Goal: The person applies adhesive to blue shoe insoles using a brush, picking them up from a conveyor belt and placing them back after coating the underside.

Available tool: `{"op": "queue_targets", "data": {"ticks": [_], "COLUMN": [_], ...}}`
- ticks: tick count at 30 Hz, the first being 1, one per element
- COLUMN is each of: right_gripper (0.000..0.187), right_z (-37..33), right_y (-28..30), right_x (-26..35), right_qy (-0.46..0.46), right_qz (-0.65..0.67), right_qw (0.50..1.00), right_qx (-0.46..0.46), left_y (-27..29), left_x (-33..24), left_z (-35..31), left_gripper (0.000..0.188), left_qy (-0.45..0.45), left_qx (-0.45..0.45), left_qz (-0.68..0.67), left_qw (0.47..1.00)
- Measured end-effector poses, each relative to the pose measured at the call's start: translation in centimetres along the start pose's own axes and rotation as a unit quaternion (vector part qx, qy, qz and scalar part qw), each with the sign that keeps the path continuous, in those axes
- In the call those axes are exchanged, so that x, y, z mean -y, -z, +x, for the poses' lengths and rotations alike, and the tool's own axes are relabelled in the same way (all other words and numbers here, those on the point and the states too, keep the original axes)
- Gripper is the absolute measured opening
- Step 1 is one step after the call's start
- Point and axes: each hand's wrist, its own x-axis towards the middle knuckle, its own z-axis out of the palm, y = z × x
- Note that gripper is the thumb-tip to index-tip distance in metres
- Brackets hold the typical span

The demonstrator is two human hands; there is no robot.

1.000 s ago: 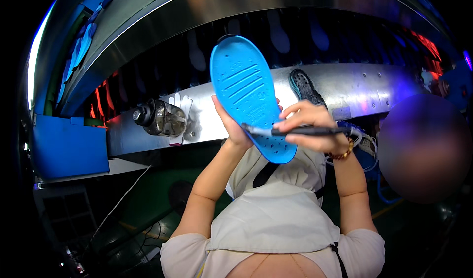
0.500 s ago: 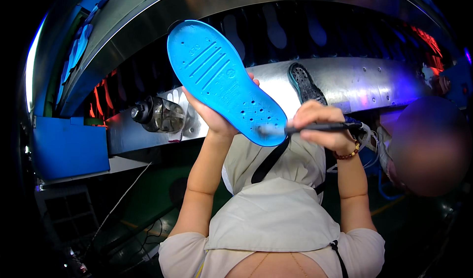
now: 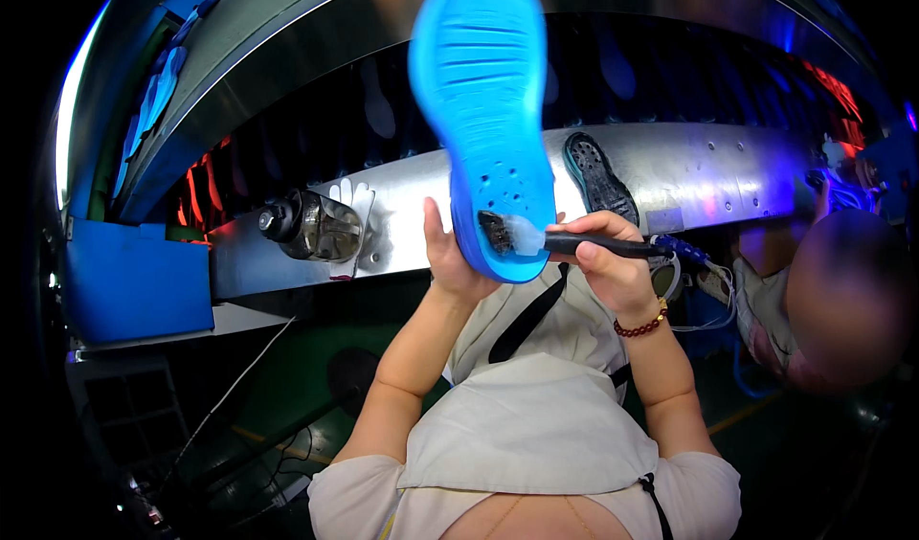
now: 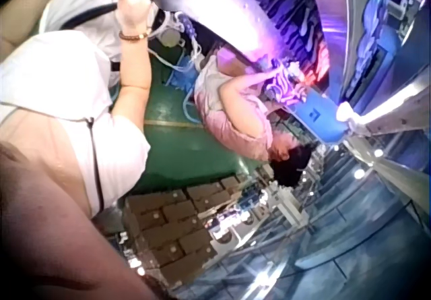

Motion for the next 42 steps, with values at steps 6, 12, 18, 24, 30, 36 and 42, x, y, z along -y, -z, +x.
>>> {"op": "queue_targets", "data": {"ticks": [6, 12, 18, 24, 30, 36, 42], "right_gripper": [0.024, 0.023, 0.023, 0.02, 0.02, 0.021, 0.023], "right_z": [0.2, 1.4, 1.8, 2.1, 2.9, 2.7, 1.7], "right_y": [0.3, 0.3, 0.0, 0.1, 1.0, 1.7, 2.0], "right_x": [4.1, 3.7, 6.3, 7.6, 7.3, 8.4, 7.5], "right_qy": [-0.008, 0.017, 0.029, 0.005, 0.033, 0.052, 0.052], "right_qz": [-0.281, -0.358, -0.355, -0.427, -0.452, -0.445, -0.461], "right_qw": [0.936, 0.897, 0.868, 0.814, 0.819, 0.83, 0.831], "right_qx": [0.212, 0.258, 0.345, 0.394, 0.351, 0.331, 0.308], "left_y": [4.0, 2.4, 2.7, 1.6, 0.9, 2.2, 2.0], "left_x": [-1.5, -3.1, -4.4, -4.4, -5.7, -6.8, -8.3], "left_z": [0.3, 1.3, 0.8, 0.6, 0.5, 0.6, -0.3], "left_gripper": [0.06, 0.059, 0.059, 0.064, 0.063, 0.063, 0.059], "left_qy": [0.129, 0.293, 0.376, 0.405, 0.392, 0.358, 0.288], "left_qx": [0.103, 0.136, 0.082, 0.106, 0.069, 0.039, 0.036], "left_qz": [0.002, 0.138, 0.185, 0.336, 0.302, 0.288, 0.304], "left_qw": [0.986, 0.936, 0.904, 0.844, 0.866, 0.887, 0.907]}}
